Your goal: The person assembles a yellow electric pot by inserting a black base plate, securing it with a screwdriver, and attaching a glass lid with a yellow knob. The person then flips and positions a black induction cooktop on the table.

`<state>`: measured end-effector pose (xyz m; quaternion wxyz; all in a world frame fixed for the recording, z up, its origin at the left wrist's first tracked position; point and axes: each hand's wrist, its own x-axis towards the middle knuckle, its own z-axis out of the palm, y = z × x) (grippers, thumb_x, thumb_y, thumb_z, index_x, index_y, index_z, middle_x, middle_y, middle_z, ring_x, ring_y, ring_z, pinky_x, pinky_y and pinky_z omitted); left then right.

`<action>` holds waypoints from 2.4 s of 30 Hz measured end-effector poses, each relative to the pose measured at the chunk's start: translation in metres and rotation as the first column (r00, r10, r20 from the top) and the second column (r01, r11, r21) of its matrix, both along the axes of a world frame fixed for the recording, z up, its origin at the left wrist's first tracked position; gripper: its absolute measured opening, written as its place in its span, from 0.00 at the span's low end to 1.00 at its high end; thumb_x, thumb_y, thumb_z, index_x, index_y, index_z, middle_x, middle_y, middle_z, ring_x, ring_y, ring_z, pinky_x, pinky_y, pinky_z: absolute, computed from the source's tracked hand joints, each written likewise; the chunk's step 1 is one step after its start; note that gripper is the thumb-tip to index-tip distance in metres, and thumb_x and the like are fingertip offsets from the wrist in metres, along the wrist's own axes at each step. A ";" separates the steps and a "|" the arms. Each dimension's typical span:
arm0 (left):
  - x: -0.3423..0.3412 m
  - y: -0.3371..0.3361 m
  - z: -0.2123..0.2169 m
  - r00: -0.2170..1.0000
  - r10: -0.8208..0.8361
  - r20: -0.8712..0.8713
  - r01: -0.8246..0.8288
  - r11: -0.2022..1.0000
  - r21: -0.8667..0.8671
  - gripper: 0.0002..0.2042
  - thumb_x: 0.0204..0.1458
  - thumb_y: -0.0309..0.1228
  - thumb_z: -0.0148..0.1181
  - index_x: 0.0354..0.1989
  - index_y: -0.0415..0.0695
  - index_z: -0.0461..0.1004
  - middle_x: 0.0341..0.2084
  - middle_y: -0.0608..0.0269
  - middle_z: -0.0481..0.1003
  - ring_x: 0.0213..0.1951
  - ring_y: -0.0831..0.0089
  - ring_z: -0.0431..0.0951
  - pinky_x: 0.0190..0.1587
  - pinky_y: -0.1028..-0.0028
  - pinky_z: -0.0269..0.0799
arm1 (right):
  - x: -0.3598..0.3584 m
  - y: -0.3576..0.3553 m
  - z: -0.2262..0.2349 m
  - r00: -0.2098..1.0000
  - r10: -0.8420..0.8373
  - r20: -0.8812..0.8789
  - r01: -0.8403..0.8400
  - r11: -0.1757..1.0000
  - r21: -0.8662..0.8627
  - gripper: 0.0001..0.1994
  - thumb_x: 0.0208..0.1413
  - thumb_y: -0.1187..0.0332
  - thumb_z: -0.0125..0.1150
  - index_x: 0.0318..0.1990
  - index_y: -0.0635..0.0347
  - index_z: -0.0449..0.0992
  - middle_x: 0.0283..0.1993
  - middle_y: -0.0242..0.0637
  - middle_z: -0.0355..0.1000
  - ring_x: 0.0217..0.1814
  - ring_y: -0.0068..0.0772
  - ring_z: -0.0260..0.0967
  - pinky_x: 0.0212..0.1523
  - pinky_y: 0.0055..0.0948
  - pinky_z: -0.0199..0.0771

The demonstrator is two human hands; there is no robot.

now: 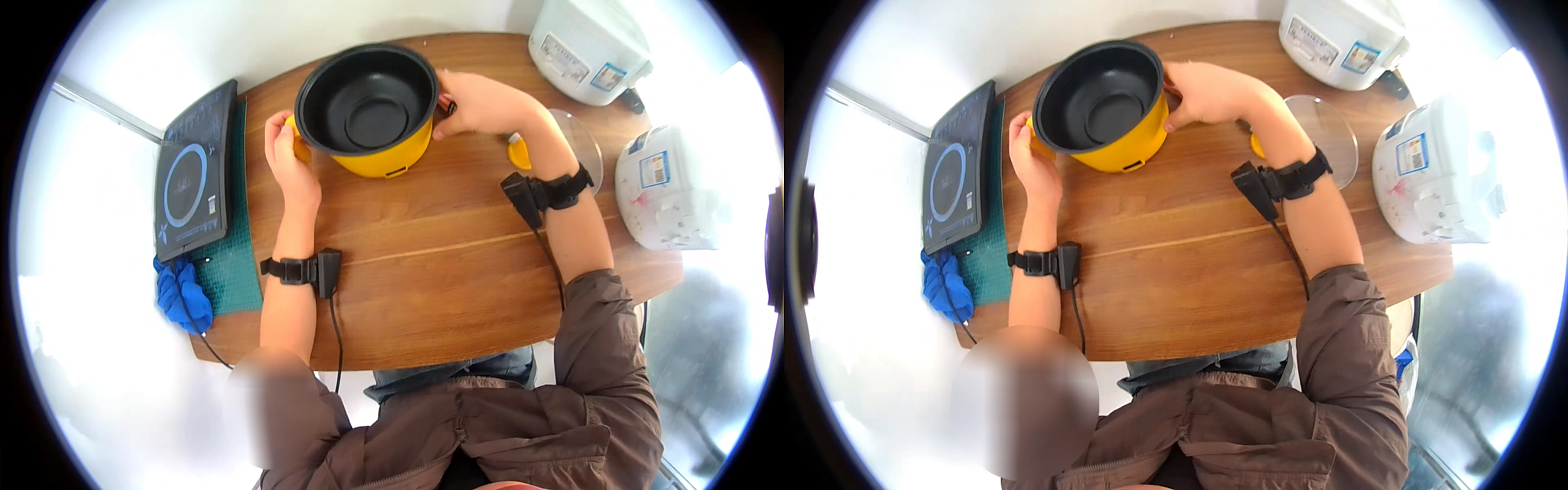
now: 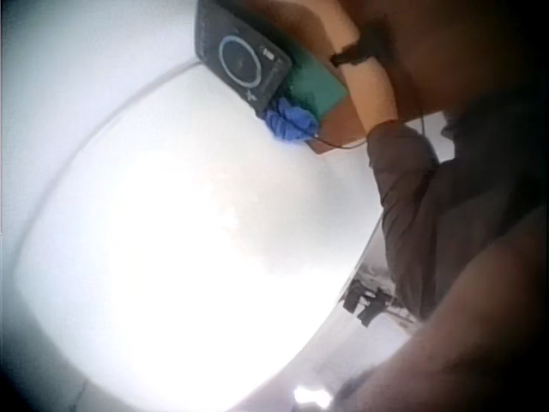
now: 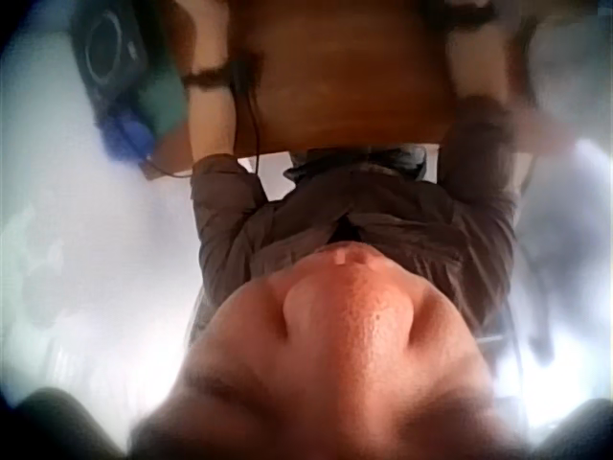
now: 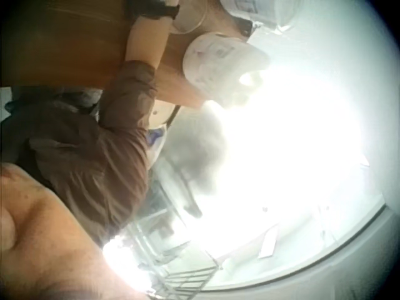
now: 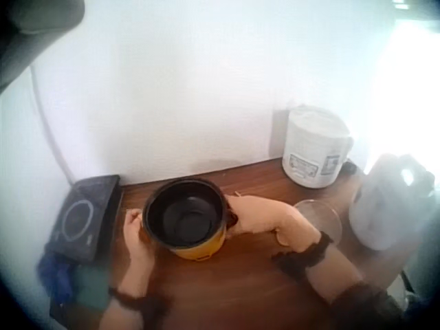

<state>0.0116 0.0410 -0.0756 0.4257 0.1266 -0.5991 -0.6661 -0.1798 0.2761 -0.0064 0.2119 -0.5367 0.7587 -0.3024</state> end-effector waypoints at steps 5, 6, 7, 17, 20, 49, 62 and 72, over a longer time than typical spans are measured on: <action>0.001 0.008 -0.006 0.991 0.100 0.092 -0.084 0.982 -0.168 0.17 0.73 0.43 0.42 0.46 0.43 0.74 0.35 0.69 0.72 0.37 0.80 0.69 0.42 0.76 0.64 | -0.006 0.023 0.014 0.982 -0.112 -0.150 0.107 0.993 -0.046 0.38 0.55 0.62 0.71 0.73 0.62 0.64 0.67 0.50 0.72 0.68 0.51 0.70 0.67 0.37 0.70; 0.000 0.007 -0.008 0.990 0.103 0.096 -0.083 0.977 -0.196 0.18 0.74 0.44 0.41 0.46 0.44 0.74 0.35 0.69 0.72 0.37 0.80 0.69 0.42 0.76 0.64 | -0.010 0.031 0.016 0.981 -0.141 -0.137 0.135 0.990 -0.049 0.38 0.56 0.61 0.71 0.73 0.63 0.64 0.68 0.49 0.72 0.69 0.50 0.69 0.68 0.37 0.69; -0.001 0.004 -0.009 0.995 0.077 0.069 -0.064 0.982 -0.178 0.19 0.74 0.45 0.40 0.46 0.44 0.74 0.35 0.69 0.72 0.37 0.79 0.69 0.42 0.76 0.64 | -0.014 0.039 0.018 0.978 -0.170 -0.124 0.165 0.985 -0.051 0.37 0.57 0.60 0.70 0.72 0.64 0.64 0.69 0.49 0.71 0.71 0.49 0.68 0.69 0.36 0.68; -0.004 0.005 -0.015 0.997 0.063 0.054 -0.058 0.994 -0.095 0.27 0.74 0.53 0.33 0.47 0.43 0.75 0.36 0.66 0.74 0.38 0.75 0.70 0.45 0.73 0.64 | 0.001 0.116 0.012 0.799 -0.252 -0.546 0.436 0.868 0.237 0.44 0.48 0.40 0.75 0.54 0.77 0.72 0.60 0.64 0.72 0.65 0.60 0.71 0.62 0.44 0.75; -0.002 0.002 -0.016 0.996 0.061 0.059 -0.054 0.992 -0.112 0.28 0.74 0.54 0.34 0.47 0.43 0.76 0.36 0.67 0.74 0.37 0.75 0.70 0.45 0.73 0.64 | 0.022 0.120 0.001 0.782 -0.194 -0.592 0.443 0.841 0.310 0.44 0.45 0.42 0.77 0.56 0.77 0.70 0.62 0.65 0.69 0.64 0.62 0.71 0.63 0.46 0.75; -0.007 -0.017 -0.020 0.972 0.220 0.086 -0.193 0.950 -0.245 0.21 0.73 0.50 0.47 0.44 0.41 0.73 0.34 0.69 0.70 0.37 0.78 0.64 0.43 0.75 0.62 | -0.001 0.104 0.053 0.801 -0.462 0.380 0.598 0.605 -0.525 0.24 0.65 0.83 0.41 0.69 0.68 0.66 0.65 0.50 0.74 0.64 0.49 0.76 0.62 0.36 0.80; -0.003 -0.044 -0.025 0.843 0.533 0.079 -0.487 0.817 -0.309 0.24 0.70 0.50 0.53 0.53 0.37 0.65 0.47 0.57 0.67 0.50 0.65 0.67 0.58 0.65 0.63 | 0.011 0.038 -0.019 0.458 0.227 0.859 0.624 0.606 -0.493 0.24 0.67 0.82 0.47 0.69 0.75 0.59 0.71 0.60 0.65 0.69 0.54 0.71 0.66 0.44 0.80; -0.014 0.059 0.040 0.958 0.046 -0.285 -0.209 0.791 -0.574 0.28 0.60 0.34 0.68 0.63 0.37 0.61 0.60 0.53 0.61 0.61 0.64 0.66 0.63 0.64 0.68 | 0.004 0.041 -0.025 0.383 0.198 0.903 0.569 0.719 -0.399 0.25 0.67 0.80 0.42 0.70 0.77 0.57 0.71 0.60 0.65 0.67 0.53 0.72 0.67 0.44 0.78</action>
